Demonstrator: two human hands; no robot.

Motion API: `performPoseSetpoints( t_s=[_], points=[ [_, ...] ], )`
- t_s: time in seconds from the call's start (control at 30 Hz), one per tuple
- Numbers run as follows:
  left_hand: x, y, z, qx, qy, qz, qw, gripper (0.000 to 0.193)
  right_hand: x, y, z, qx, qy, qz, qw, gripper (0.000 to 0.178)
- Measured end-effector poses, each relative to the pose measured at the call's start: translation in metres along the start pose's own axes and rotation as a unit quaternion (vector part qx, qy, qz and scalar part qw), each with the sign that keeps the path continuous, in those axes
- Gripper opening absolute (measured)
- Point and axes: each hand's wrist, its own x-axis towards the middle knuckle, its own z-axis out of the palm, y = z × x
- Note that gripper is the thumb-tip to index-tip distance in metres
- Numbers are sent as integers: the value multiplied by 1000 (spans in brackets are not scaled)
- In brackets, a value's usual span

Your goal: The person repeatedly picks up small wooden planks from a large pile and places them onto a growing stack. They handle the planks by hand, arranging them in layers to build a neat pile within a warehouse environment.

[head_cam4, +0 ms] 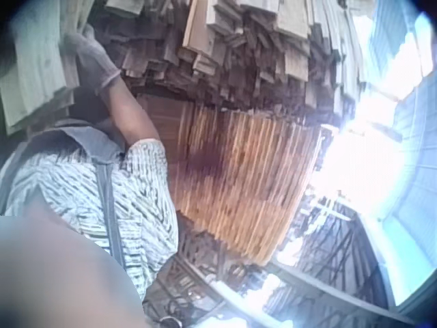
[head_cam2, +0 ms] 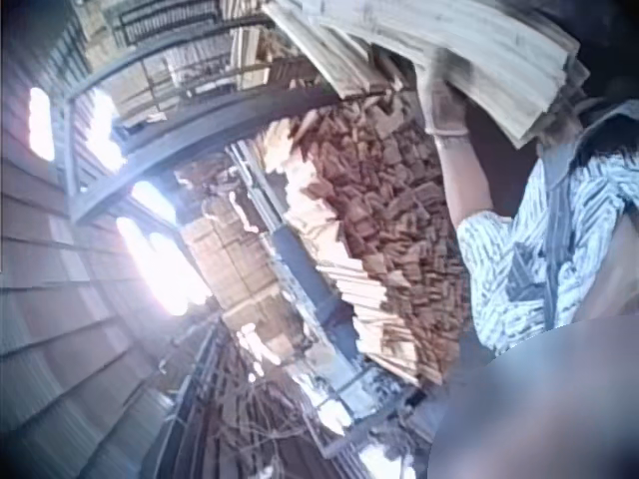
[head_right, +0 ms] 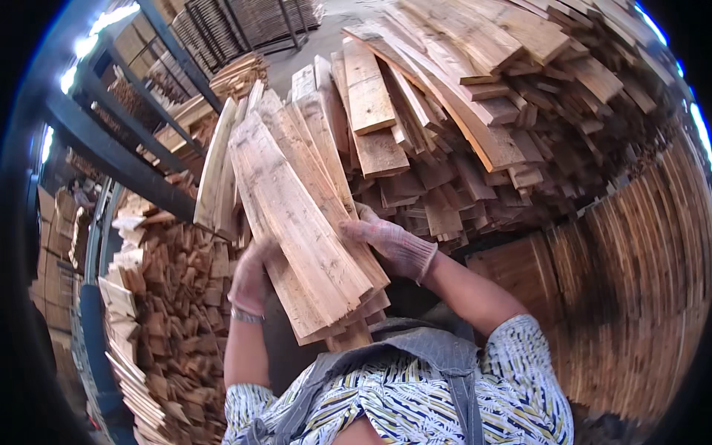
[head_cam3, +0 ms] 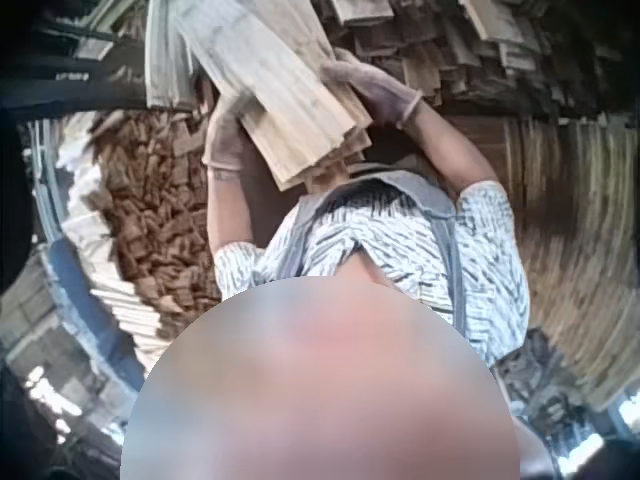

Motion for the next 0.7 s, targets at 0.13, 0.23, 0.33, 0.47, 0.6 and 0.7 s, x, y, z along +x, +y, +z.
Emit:
performPoseSetpoints(
  t_s=[0.13, 0.23, 0.33, 0.47, 0.6, 0.7],
  points=[
    [12, -7, 16, -97, 38, -13, 994, 55, 22, 3, -14, 53, -1, 113, 992, 66],
    [25, -46, -47, -61, 114, 34, 991, 44, 33, 23, 4, -23, -42, -14, 999, 86],
    [21, -39, -19, -52, 76, 106, 990, 44, 28, 18, -5, -130, -22, -101, 986, 97],
    [17, 3, 15, -52, -16, 108, 993, 49, 3, -35, 5, -189, -30, -139, 972, 101],
    [49, -31, 28, -33, -42, 64, 997, 63, -46, -63, -26, -167, -14, -150, 974, 115],
    [79, -46, -2, 49, -151, 133, 978, 82, -49, -54, -55, -158, -15, -195, 968, 103]
  ],
)
